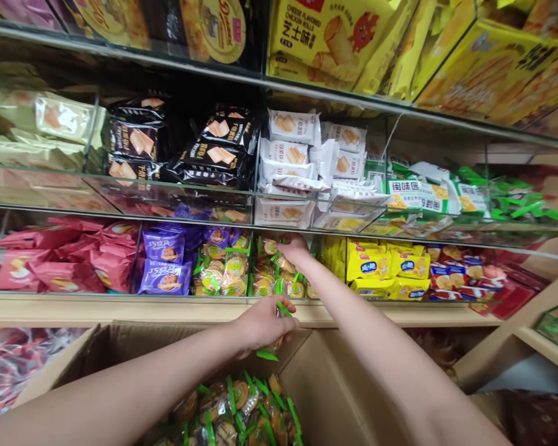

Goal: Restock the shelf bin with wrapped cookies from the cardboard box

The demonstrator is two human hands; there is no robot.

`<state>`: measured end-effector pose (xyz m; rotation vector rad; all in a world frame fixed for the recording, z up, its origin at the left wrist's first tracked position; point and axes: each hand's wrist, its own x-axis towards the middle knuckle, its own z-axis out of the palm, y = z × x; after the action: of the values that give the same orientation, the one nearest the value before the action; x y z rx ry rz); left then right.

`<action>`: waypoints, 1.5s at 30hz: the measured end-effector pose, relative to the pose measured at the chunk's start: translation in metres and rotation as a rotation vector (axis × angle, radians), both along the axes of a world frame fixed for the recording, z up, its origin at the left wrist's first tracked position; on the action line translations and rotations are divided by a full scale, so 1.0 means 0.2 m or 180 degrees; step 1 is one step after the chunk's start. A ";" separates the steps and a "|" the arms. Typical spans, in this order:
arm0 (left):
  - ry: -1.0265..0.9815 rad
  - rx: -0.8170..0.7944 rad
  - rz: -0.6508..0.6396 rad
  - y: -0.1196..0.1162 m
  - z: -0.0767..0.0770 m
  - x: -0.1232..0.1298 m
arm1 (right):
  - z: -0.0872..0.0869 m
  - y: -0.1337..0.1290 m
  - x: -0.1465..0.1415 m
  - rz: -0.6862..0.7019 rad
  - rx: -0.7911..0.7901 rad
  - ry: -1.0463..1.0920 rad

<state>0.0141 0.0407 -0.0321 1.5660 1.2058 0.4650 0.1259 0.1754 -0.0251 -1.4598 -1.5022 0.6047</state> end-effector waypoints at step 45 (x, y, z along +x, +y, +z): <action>-0.1451 -0.0137 0.0586 0.02 0.14 -0.03 | -0.12 -0.66 0.13 0.1170 -0.0174 0.2779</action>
<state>0.0079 0.0454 -0.0048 1.2279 0.9977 0.8592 0.1529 0.0426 -0.0488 -0.7596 -1.0338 1.3079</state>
